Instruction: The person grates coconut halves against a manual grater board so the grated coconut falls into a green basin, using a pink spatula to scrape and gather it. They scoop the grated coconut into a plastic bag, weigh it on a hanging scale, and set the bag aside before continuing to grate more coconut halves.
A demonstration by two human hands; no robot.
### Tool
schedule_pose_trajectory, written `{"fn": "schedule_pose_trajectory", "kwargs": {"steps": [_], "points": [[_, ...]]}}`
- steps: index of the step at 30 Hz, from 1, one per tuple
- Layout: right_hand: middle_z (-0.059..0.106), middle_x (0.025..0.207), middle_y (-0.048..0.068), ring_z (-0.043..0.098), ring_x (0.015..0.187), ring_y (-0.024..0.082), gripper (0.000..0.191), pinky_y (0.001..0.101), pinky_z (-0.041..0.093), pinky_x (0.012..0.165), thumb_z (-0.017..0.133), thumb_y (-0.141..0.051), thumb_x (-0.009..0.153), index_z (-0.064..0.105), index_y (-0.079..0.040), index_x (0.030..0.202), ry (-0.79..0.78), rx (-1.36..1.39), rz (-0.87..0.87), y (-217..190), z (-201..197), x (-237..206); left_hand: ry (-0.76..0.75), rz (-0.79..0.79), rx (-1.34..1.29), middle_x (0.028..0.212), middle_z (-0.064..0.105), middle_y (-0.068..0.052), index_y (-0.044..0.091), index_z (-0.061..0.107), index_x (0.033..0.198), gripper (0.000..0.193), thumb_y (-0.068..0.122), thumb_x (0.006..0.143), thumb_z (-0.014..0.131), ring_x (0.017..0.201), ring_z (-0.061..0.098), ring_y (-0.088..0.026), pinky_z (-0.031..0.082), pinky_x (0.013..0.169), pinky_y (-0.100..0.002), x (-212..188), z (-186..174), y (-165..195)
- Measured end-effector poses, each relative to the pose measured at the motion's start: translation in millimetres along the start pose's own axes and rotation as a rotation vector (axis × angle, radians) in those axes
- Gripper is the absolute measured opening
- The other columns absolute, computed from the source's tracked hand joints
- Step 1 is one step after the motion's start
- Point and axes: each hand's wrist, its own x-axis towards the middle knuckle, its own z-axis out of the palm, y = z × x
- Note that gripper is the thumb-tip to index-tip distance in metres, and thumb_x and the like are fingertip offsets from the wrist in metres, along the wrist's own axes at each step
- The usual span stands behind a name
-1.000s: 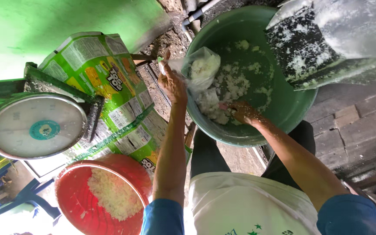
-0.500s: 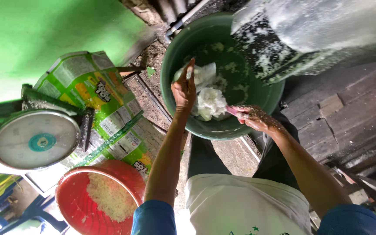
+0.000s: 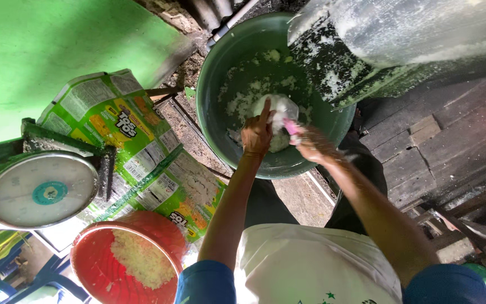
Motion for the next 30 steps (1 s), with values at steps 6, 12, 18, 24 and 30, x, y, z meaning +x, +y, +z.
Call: {"fn": "schedule_pose_trajectory", "kwargs": {"steps": [6, 12, 18, 24, 30], "points": [[0.040, 0.152, 0.032, 0.046, 0.137, 0.046, 0.080, 0.0547, 0.041, 0.111, 0.049, 0.001, 0.092, 0.022, -0.012, 0.166, 0.263, -0.365, -0.222, -46.0, 49.3, 34.6, 0.012, -0.264, 0.096, 0.086, 0.071, -0.012, 0.018, 0.046, 0.156, 0.064, 0.006, 0.098, 0.070, 0.058, 0.060, -0.017, 0.047, 0.043, -0.035, 9.7, -20.4, -23.9], [0.060, 0.115, 0.020, 0.065, 0.084, 0.028, 0.073, 0.0400, 0.059, 0.062, 0.048, 0.009, 0.093, 0.040, -0.029, 0.155, 0.394, -0.409, -0.263, -30.5, 36.1, 14.0, 0.118, -0.672, -0.090, 0.079, 0.065, -0.011, 0.021, 0.055, 0.155, 0.069, -0.002, 0.091, 0.069, 0.065, 0.054, -0.016, 0.051, 0.058, -0.035, 17.4, -26.8, -34.3], [0.062, 0.102, 0.020, 0.063, 0.071, 0.025, 0.050, 0.0382, 0.057, 0.055, 0.044, -0.004, 0.103, 0.039, -0.004, 0.153, 0.417, -0.419, -0.216, 43.4, -3.5, -36.3, 0.528, -0.984, -1.157, 0.095, 0.066, -0.002, 0.001, 0.060, 0.146, 0.059, -0.009, 0.089, 0.067, 0.074, 0.058, -0.010, 0.057, 0.070, -0.030, 19.2, -5.3, -42.7], [0.065, 0.113, 0.022, 0.071, 0.091, 0.036, 0.044, 0.0489, 0.061, 0.073, 0.059, -0.012, 0.090, 0.052, 0.001, 0.132, 0.362, -0.772, -0.091, 57.1, -4.8, 17.0, -0.018, -0.726, -0.738, 0.084, 0.056, -0.007, 0.012, 0.057, 0.150, 0.058, 0.003, 0.094, 0.072, 0.066, 0.048, -0.014, 0.046, 0.062, -0.036, 7.5, -39.7, -51.9], [0.071, 0.096, 0.023, 0.073, 0.090, 0.042, 0.017, 0.0516, 0.060, 0.077, 0.062, -0.016, 0.087, 0.070, -0.003, 0.095, 0.175, -0.642, 0.065, 41.7, 7.2, 20.8, -0.117, -0.038, -0.049, 0.075, 0.065, 0.002, 0.019, 0.046, 0.154, 0.057, 0.009, 0.100, 0.062, 0.087, 0.067, -0.015, 0.017, 0.118, -0.058, 2.5, -81.8, -91.3]]}}
